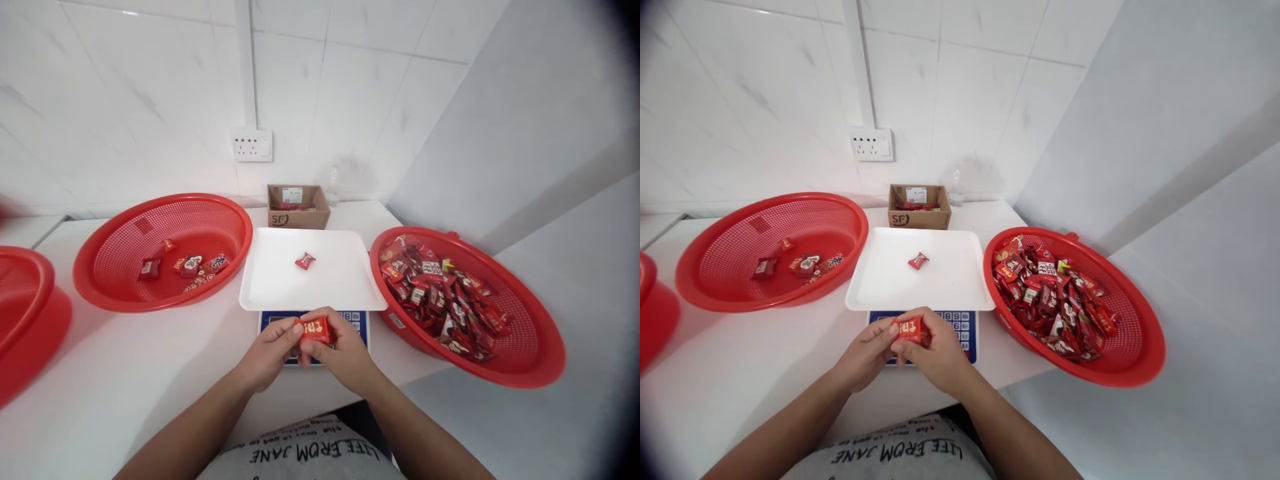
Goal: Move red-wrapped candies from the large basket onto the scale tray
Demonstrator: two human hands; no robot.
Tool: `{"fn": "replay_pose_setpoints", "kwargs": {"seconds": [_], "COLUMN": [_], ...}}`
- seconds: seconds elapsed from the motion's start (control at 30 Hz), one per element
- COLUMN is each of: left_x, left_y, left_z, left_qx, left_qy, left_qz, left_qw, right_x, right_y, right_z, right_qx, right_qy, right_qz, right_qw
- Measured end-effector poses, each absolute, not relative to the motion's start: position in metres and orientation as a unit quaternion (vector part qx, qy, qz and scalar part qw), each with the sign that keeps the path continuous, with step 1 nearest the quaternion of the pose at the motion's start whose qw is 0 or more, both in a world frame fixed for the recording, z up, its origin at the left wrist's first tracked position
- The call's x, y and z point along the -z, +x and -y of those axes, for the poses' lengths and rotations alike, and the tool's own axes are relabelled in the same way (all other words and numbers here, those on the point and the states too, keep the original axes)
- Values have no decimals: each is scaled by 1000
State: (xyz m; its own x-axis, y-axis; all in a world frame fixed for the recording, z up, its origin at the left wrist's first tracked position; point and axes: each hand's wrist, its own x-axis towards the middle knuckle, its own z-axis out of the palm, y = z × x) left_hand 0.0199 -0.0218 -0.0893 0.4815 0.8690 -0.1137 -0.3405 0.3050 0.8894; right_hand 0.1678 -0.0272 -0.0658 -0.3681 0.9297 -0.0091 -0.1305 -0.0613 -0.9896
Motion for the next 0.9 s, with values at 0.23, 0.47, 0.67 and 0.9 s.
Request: {"fn": "replay_pose_setpoints", "kwargs": {"seconds": [0.23,0.47,0.67,0.9], "left_x": [92,96,89,84], "left_y": [17,17,11,9], "left_z": [22,21,20,20], "left_qx": [-386,-391,-429,-447], "left_qy": [447,498,564,625], "left_qz": [-295,-315,-371,-393], "left_qw": [751,707,600,504], "right_x": [71,74,67,68], "right_y": [166,166,173,178], "right_z": [28,28,25,27], "right_qx": [-503,-485,-492,-440], "right_qy": [-424,-434,-458,-481], "right_qz": [619,626,597,626], "right_qw": [429,428,438,429]}}
